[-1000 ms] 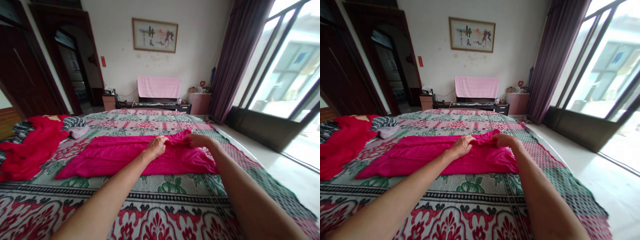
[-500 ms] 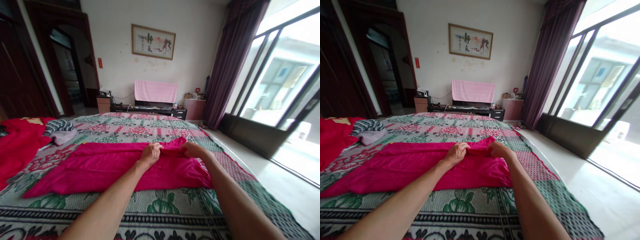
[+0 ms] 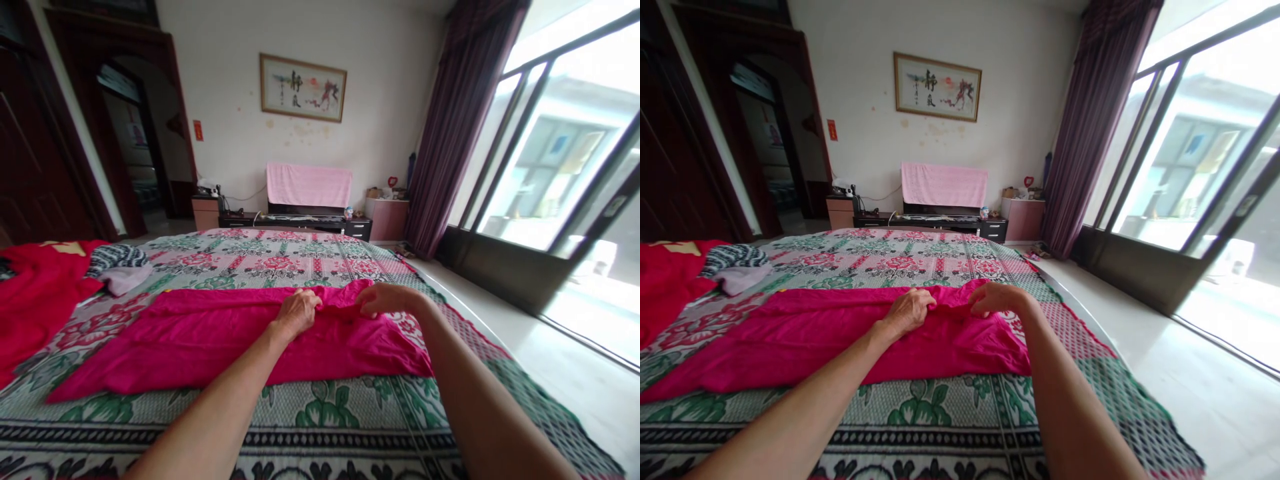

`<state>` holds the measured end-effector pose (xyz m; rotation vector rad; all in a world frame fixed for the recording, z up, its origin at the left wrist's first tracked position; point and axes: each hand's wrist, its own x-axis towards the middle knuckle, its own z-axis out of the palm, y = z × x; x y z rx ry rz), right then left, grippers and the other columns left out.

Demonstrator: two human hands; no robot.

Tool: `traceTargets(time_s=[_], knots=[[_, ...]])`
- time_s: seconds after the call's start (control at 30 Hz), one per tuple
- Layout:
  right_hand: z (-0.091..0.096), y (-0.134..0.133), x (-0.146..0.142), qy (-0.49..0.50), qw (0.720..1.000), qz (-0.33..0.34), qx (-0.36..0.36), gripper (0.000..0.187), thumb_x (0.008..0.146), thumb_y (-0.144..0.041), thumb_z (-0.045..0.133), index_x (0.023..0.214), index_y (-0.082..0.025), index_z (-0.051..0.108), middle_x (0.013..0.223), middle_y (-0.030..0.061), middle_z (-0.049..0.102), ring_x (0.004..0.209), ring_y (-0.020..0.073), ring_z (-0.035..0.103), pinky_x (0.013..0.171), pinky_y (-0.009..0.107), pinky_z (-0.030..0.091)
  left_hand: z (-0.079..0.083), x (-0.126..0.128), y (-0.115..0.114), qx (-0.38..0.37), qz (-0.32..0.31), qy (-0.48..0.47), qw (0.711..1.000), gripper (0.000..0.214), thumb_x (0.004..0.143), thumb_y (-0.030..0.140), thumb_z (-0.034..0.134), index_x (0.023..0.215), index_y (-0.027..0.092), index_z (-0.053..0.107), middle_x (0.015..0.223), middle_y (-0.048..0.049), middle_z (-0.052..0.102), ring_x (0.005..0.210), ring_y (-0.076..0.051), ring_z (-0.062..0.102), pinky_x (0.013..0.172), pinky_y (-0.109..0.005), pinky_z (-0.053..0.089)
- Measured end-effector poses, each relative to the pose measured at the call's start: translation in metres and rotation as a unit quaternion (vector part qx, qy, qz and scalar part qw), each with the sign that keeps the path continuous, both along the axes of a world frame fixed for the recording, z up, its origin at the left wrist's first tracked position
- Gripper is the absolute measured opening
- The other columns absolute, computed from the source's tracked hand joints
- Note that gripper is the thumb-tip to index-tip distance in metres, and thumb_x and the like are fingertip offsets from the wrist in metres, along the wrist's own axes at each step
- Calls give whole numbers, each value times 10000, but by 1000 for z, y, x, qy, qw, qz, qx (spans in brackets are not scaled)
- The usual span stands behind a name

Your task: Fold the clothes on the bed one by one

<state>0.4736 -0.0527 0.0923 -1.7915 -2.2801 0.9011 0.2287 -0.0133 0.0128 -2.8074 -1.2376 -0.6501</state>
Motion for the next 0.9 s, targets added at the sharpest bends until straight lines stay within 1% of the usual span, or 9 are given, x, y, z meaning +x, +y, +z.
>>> traceTargets(time_s=[0.07,0.17,0.27,0.4,0.47,0.57,0.63,0.8,0.9], knots=[[-2,1,7,29,996,-65,52,302,712,-205,609,990,-172,721,743,37,705,685,138,637,597,223,478,2,-1,-1,-3,20,-20,1000,355,848,123,398,1020,239,685,995,-39,674,944,-172,602,892,-277,448],[-8,6,17,14,966,-190,176,285,710,-148,583,957,-145,725,746,59,709,667,149,646,591,236,485,7,-7,1,8,94,-54,994,428,826,96,399,1161,238,624,1098,-50,649,990,-170,598,869,-261,462],[-16,12,19,-6,942,-229,246,253,703,-138,573,895,-154,737,726,47,708,674,156,644,619,243,485,9,-16,6,7,136,-46,990,412,791,111,453,1143,222,637,1111,-59,644,1009,-181,596,882,-266,462],[-27,17,5,15,938,-180,297,242,729,-175,550,878,-174,740,748,21,712,715,148,640,662,226,474,7,-21,12,-13,136,-15,991,313,799,226,519,1070,243,673,1055,-52,659,989,-187,603,867,-272,467],[-33,18,-3,15,942,-146,303,247,730,-180,549,889,-180,739,787,17,717,739,142,639,682,215,468,6,-19,13,-23,141,0,990,259,816,257,510,999,245,693,1017,-52,665,963,-189,610,838,-274,470],[-41,18,-10,-36,959,-101,261,251,702,-158,564,883,-179,737,803,16,715,736,141,635,674,203,455,5,-13,15,-27,167,18,985,261,855,231,437,871,204,696,957,-70,664,893,-193,626,769,-278,471],[-44,17,-12,-78,965,-80,237,277,693,-145,564,913,-168,731,832,25,714,749,148,633,676,205,447,6,-10,18,-15,192,16,981,294,881,214,383,866,174,674,942,-88,656,854,-197,630,725,-281,468],[-44,17,-12,-111,959,-51,254,423,684,-175,589,1095,-156,688,1063,90,680,909,189,613,773,235,441,6,-9,24,20,244,-16,969,309,916,217,321,921,144,621,955,-112,632,862,-197,626,727,-278,455],[-42,18,-10,-92,969,-21,229,369,677,-161,578,1020,-170,715,958,61,703,817,159,615,726,216,440,4,-11,23,14,248,-19,968,302,914,223,330,911,146,622,948,-112,632,869,-206,625,727,-287,455]])
